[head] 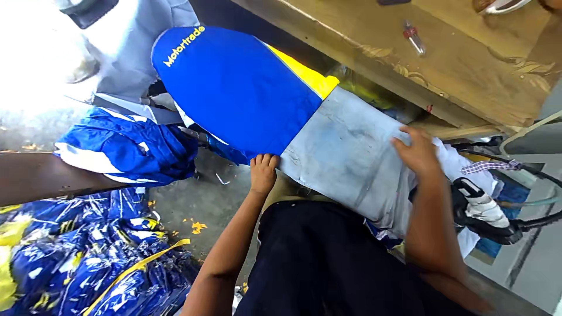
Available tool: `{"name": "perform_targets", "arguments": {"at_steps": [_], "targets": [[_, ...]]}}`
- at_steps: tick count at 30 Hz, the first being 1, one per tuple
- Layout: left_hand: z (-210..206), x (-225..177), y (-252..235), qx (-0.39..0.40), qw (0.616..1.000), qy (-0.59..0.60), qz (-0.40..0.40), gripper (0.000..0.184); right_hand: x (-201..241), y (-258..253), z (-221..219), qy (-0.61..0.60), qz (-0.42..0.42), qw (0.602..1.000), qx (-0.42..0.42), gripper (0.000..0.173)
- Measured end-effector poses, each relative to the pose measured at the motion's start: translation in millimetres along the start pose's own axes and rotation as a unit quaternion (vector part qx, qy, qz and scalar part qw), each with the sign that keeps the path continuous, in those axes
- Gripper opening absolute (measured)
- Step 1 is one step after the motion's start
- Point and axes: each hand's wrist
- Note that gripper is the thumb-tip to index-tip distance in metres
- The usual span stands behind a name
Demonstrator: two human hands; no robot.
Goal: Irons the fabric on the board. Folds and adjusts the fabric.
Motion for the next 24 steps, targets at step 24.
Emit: {"name": "perform_targets", "arguments": {"at_steps": [24], "targets": [[62, 11, -11, 0.205, 0.963, 0.163, 0.070, 0.041, -69, 86, 58, -0.006, -0.139, 0.990, 0.038, 0.064]]}}
Point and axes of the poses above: each hand's wrist, its own y-axis away from the middle knuckle, its own z-axis out of the back of the hand, x = y × z, and after that the axes turned 10 degrees about -y, right-handed
